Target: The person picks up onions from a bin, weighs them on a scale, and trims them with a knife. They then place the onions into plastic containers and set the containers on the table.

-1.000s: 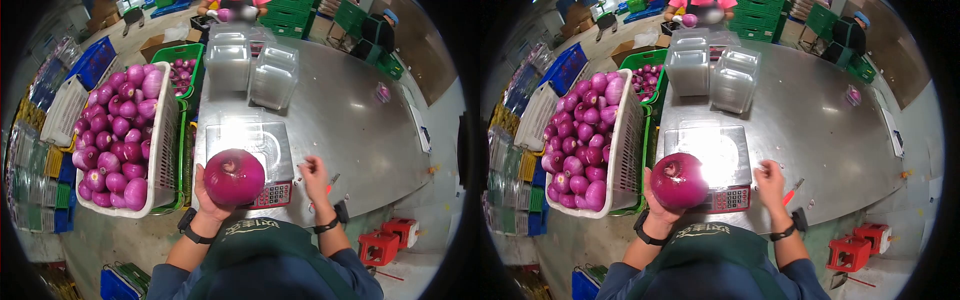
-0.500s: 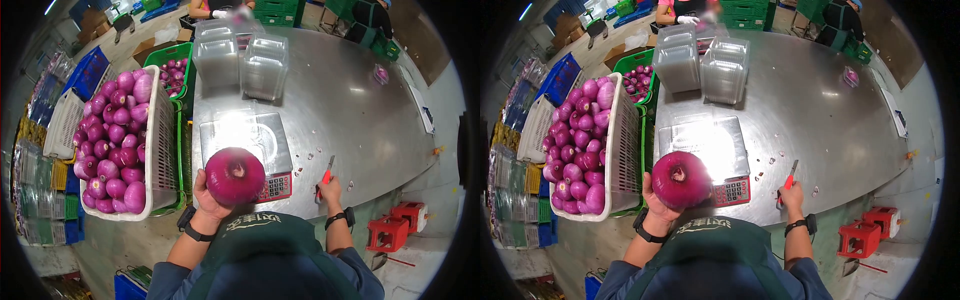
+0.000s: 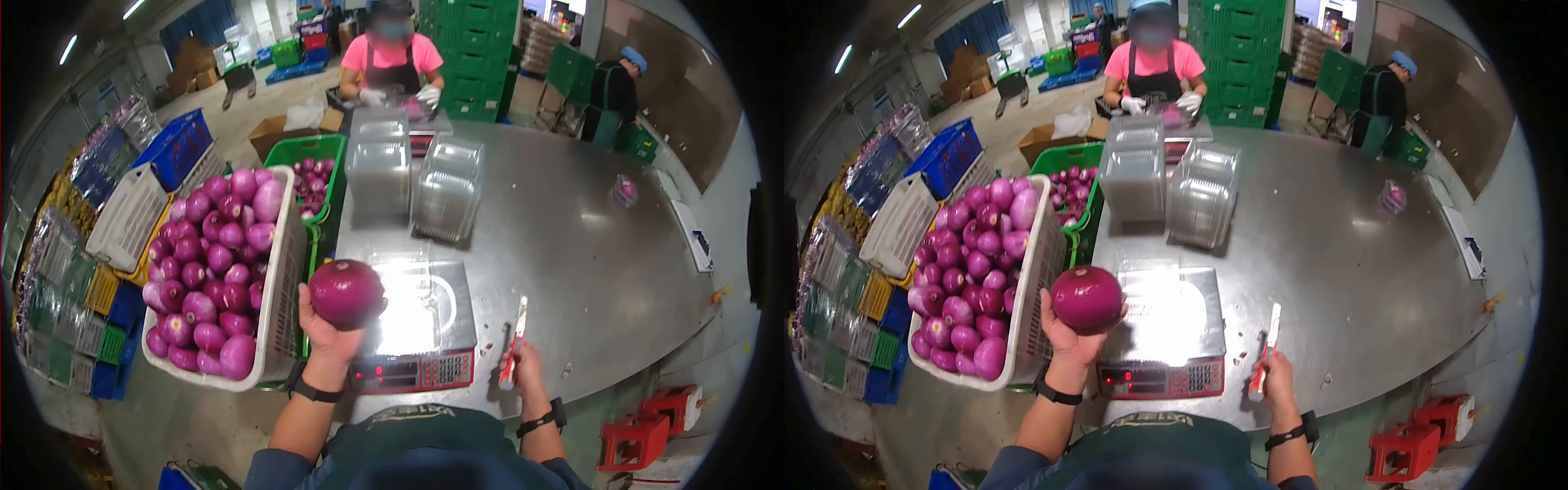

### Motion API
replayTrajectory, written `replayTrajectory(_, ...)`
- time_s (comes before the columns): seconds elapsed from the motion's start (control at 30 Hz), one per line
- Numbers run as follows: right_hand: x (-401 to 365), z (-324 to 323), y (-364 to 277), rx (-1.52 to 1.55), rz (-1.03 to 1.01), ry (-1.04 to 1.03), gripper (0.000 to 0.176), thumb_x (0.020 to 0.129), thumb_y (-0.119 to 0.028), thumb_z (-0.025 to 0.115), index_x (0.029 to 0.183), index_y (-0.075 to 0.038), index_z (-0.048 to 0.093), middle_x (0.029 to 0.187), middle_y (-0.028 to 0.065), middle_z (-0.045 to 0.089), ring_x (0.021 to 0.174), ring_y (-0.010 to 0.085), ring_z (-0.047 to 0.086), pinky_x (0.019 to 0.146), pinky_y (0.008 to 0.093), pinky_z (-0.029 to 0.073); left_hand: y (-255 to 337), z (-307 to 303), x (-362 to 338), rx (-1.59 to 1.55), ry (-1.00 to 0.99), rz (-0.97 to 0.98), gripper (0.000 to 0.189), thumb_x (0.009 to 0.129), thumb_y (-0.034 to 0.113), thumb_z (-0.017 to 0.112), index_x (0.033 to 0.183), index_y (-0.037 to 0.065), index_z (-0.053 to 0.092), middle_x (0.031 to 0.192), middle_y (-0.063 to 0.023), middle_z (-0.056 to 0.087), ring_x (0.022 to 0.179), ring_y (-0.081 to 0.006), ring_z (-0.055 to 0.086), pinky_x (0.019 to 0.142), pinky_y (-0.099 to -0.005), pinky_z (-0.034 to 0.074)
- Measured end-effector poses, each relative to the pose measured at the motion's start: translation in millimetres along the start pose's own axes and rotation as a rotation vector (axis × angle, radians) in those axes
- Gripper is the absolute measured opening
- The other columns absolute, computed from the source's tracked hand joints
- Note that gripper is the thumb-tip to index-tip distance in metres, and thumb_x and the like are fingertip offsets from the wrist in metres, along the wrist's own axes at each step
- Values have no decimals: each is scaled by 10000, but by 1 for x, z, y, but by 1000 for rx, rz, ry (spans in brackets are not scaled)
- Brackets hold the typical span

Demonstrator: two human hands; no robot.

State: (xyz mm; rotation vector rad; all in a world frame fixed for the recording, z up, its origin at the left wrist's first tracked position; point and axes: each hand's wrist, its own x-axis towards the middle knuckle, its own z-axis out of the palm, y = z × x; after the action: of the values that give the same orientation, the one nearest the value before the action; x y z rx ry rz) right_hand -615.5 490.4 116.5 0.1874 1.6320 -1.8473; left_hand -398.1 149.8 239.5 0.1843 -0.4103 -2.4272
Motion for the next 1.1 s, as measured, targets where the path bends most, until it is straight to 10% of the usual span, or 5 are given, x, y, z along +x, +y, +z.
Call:
replayTrajectory(0.63, -13, 3, 4, -7, 25, -50, 186, 996, -145, 483, 1146, -36, 498, 806, 108, 623, 569, 241, 658, 490, 418, 605, 22, -10, 45, -54, 219, 138, 897, 804, 735, 678, 1438, 125, 503, 1392, -229, 549, 1240, -511, 526, 984, -640, 503)
replayTrajectory(1.1, -9, 4, 7, -24, 16, -30, 193, 1012, -153, 489, 1166, -37, 504, 845, 111, 627, 565, 223, 643, 503, 416, 602, 25, -12, 59, -165, 396, 97, 737, 822, 698, 678, 1331, 173, 585, 1346, -138, 591, 1252, -373, 538, 1039, -649, 432)
